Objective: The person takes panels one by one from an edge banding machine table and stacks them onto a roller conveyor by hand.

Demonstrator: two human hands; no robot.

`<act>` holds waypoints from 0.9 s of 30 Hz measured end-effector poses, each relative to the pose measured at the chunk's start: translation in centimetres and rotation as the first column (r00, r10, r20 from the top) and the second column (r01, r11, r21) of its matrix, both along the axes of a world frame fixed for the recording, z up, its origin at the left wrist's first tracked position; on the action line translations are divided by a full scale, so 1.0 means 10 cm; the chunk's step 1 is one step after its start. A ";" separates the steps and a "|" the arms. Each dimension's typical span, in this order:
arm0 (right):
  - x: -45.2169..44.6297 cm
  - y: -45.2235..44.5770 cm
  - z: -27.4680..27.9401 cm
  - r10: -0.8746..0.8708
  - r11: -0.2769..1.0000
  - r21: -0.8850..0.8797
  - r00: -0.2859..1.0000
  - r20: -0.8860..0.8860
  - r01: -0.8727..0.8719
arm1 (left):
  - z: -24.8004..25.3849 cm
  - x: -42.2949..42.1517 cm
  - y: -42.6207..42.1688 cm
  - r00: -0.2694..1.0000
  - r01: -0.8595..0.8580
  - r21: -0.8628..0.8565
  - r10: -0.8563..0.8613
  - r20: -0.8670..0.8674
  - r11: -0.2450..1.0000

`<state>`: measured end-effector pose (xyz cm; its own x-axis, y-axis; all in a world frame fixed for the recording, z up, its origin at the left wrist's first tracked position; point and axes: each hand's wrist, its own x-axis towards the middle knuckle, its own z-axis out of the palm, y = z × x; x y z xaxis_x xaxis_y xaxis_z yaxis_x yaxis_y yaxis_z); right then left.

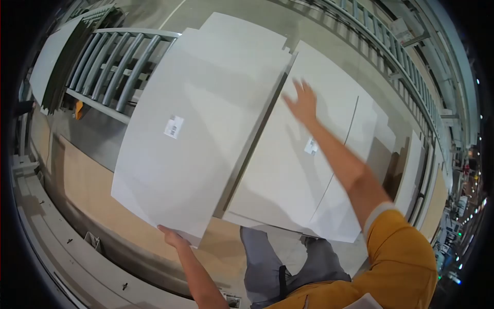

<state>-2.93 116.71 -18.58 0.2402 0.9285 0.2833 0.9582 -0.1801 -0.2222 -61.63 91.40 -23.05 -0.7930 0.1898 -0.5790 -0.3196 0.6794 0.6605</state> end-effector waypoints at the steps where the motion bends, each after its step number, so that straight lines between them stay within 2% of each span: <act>1: -0.10 -0.53 0.00 -0.163 0.968 -0.196 0.986 -0.032 0.154 | -0.21 0.00 0.01 0.999 0.040 0.057 -0.039 -0.019 0.998; 2: -0.20 -1.02 -0.03 -0.237 0.862 -0.468 0.971 -0.031 0.196 | -0.18 0.11 0.16 0.999 0.042 0.056 -0.041 -0.013 0.998; 4: -0.48 -1.61 0.23 -0.148 0.614 -0.785 0.989 -0.007 0.086 | 0.04 0.41 0.56 0.963 0.169 -0.248 -0.213 -0.162 0.954; 5: -0.54 -1.70 0.21 -0.155 0.599 -0.796 0.988 -0.014 0.083 | 0.00 0.49 0.61 0.960 0.174 -0.267 -0.223 -0.167 0.948; 7: -0.57 -1.72 0.20 -0.157 0.604 -0.791 0.988 -0.001 0.096 | -0.21 0.74 0.76 0.902 0.265 -0.155 -0.301 -0.309 0.952; 8: -0.55 -1.72 0.20 -0.168 0.606 -0.788 0.986 0.001 0.104 | -0.25 0.89 0.83 0.900 0.276 -0.151 -0.310 -0.308 0.949; 10: -0.53 -1.75 0.19 -0.154 0.599 -0.794 0.988 0.012 0.103 | -0.30 1.16 0.85 0.857 0.340 -0.309 -0.428 -0.286 0.888; 11: -0.55 -1.79 0.19 -0.158 0.595 -0.797 0.987 0.007 0.101 | -0.36 1.23 0.80 0.854 0.341 -0.315 -0.432 -0.289 0.885; 13: -0.51 -1.75 0.20 -0.162 0.590 -0.802 0.987 0.000 0.097 | -0.51 1.39 0.80 0.857 0.342 -0.248 -0.409 -0.314 0.906; 17: -0.50 -1.72 0.23 -0.174 0.575 -0.813 0.985 -0.010 0.093 | -0.42 1.44 0.70 0.846 0.376 -0.225 -0.432 -0.312 0.899; 19: -0.50 -1.73 0.21 -0.171 0.586 -0.805 0.985 -0.009 0.095 | -0.37 1.46 0.60 0.845 0.407 -0.104 -0.418 -0.333 0.907; 20: -0.51 -1.74 0.20 -0.176 0.580 -0.809 0.984 -0.013 0.093 | -0.31 1.49 0.54 0.842 0.410 -0.112 -0.423 -0.335 0.905; 22: -0.50 -1.72 0.19 -0.162 0.594 -0.799 0.987 -0.006 0.093 | -0.21 1.57 0.44 0.788 0.446 -0.351 -0.547 -0.283 0.824; 23: -0.50 -1.73 0.18 -0.160 0.591 -0.801 0.987 -0.006 0.091 | -0.20 1.58 0.43 0.789 0.443 -0.354 -0.546 -0.281 0.823; 25: -0.51 -1.73 0.19 -0.161 0.605 -0.792 0.987 -0.019 0.084 | -0.22 1.61 0.45 0.761 0.422 -0.320 -0.523 -0.385 0.848; 27: -0.51 -1.72 0.22 -0.175 0.600 -0.794 0.984 -0.011 0.098 | -0.24 1.66 0.55 0.770 0.414 -0.306 -0.509 -0.385 0.857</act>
<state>-8.06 99.49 -16.34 0.3687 0.7359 -0.5679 0.8934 -0.4493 -0.0022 -45.05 96.94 -25.40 -0.8130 0.5227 -0.2565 0.3565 0.7951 0.4906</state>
